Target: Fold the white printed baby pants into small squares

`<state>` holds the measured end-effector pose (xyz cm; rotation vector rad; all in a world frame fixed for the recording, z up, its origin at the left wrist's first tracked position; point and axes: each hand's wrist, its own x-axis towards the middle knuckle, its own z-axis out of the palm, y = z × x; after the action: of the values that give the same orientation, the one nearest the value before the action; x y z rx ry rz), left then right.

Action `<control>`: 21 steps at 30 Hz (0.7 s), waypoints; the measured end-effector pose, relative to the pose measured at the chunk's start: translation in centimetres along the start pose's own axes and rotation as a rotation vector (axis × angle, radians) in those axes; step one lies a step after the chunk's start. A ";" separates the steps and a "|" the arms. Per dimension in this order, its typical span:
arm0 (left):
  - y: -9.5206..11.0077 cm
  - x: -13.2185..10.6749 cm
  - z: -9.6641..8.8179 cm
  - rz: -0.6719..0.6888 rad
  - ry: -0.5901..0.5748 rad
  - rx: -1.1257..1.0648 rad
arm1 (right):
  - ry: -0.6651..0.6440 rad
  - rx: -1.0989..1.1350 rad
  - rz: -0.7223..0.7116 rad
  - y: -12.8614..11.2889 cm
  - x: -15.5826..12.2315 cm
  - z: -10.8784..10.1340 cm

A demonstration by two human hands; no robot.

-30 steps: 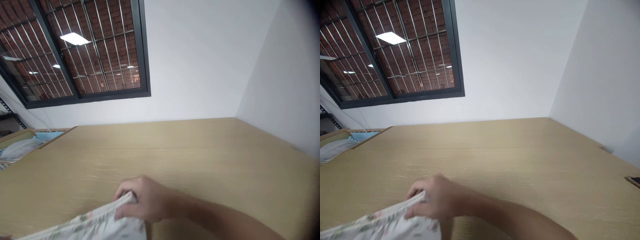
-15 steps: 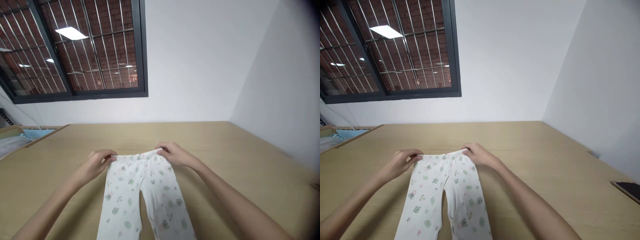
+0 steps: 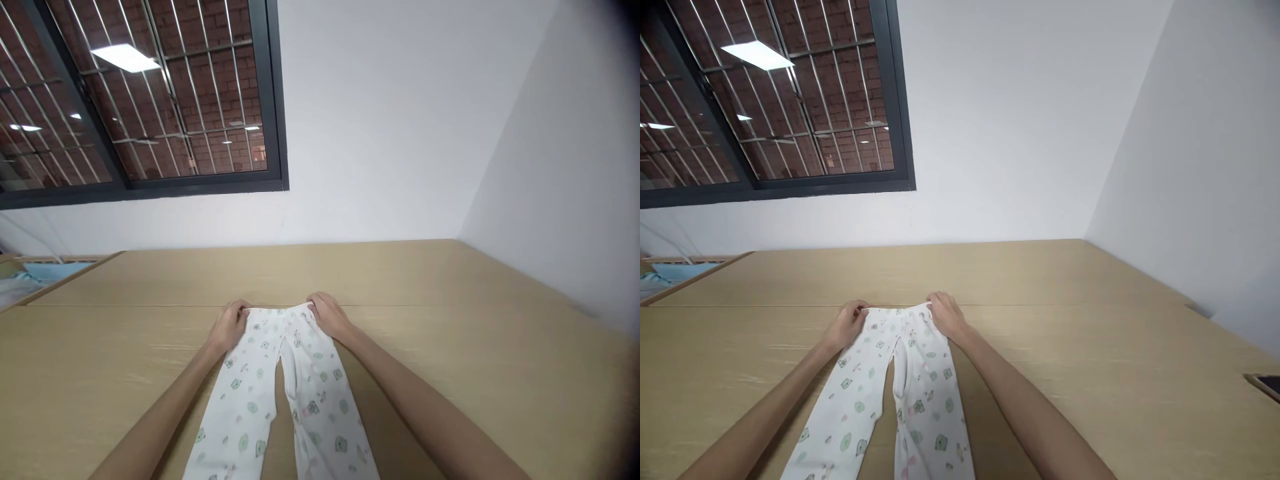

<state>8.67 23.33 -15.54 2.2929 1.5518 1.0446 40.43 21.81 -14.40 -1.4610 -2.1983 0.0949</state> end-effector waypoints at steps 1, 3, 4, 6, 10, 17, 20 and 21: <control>-0.4 0.4 0.6 0.003 0.016 -0.008 | 0.006 -0.014 -0.005 0.4 0.5 0.2; -1.2 1.3 1.5 0.018 0.035 -0.025 | 0.018 -0.040 -0.018 1.2 1.5 0.3; -1.6 1.8 1.8 0.025 0.041 -0.033 | 0.024 -0.053 -0.025 1.5 2.0 0.3; -2.2 2.8 2.3 0.035 0.052 -0.048 | 0.035 -0.076 -0.035 2.2 2.8 0.3; -3.0 4.1 2.8 0.042 0.076 -0.052 | 0.051 -0.096 -0.041 3.2 3.7 0.7; -3.1 4.1 3.0 0.030 0.029 -0.005 | 0.039 -0.067 -0.030 3.7 4.1 1.5; -2.9 4.0 2.7 -0.016 0.032 0.032 | 0.028 -0.053 -0.018 3.8 4.1 1.5; -2.8 3.9 2.6 -0.025 0.036 0.041 | 0.026 -0.050 -0.010 3.7 4.1 1.5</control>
<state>9.09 28.52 -17.12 2.2878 1.6260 1.0630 41.69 27.29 -15.44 -1.4700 -2.2012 0.0170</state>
